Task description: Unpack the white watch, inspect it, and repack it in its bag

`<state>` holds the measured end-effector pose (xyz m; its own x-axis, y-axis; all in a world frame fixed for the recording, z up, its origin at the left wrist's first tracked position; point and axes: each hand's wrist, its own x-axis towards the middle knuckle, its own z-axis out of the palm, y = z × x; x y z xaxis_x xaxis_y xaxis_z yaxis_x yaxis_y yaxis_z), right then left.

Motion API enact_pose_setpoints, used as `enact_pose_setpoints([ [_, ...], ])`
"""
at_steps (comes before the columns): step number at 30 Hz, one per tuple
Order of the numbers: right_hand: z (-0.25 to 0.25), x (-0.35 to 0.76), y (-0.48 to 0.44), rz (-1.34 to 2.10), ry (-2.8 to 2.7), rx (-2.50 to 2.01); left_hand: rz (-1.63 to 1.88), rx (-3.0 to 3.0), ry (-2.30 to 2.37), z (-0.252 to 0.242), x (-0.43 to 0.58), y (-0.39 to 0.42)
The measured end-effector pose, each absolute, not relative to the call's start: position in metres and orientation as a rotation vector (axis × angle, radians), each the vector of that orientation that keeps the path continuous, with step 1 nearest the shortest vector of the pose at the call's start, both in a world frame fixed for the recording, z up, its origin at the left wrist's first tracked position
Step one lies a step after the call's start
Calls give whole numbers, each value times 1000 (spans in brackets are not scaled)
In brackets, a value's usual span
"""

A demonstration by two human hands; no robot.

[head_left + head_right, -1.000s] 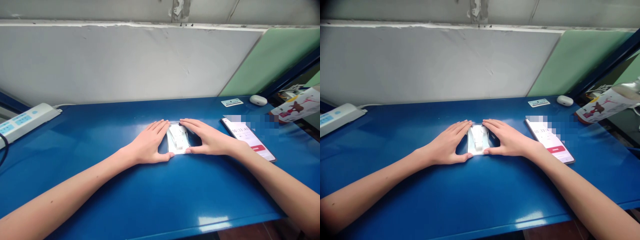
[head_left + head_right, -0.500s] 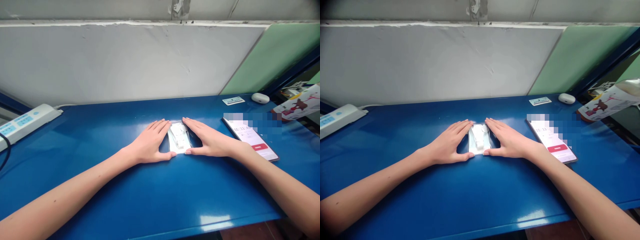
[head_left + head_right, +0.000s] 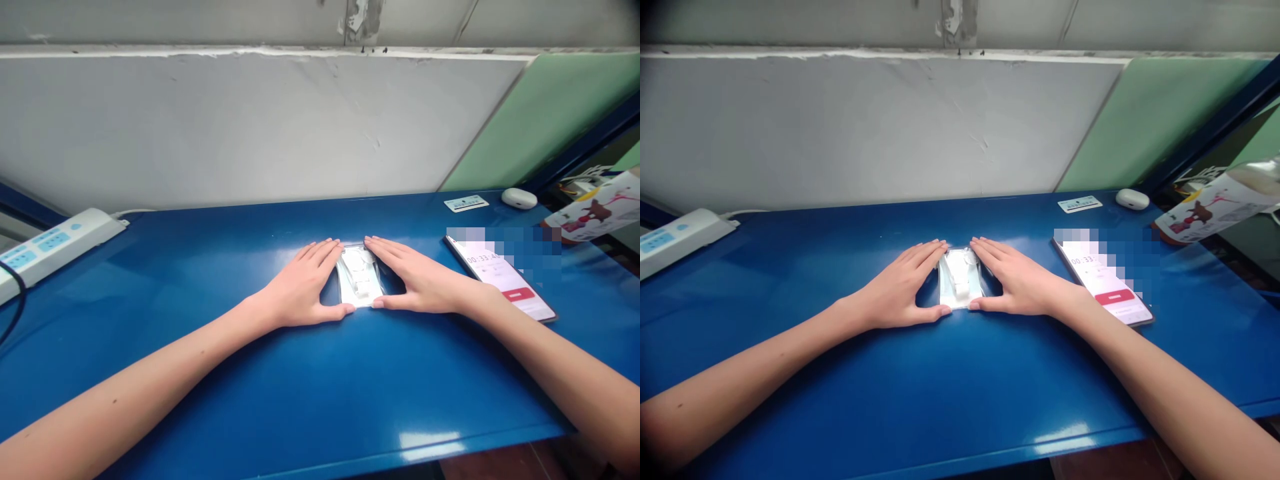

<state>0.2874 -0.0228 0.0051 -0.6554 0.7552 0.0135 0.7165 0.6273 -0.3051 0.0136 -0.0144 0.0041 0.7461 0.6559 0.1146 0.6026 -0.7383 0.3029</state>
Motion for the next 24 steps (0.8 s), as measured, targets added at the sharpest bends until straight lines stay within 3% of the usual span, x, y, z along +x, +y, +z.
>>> enact_pose_setpoints([
  [24,11,288,-19,175,-2486,-1218,440,2700,1075,-3,12,-12],
])
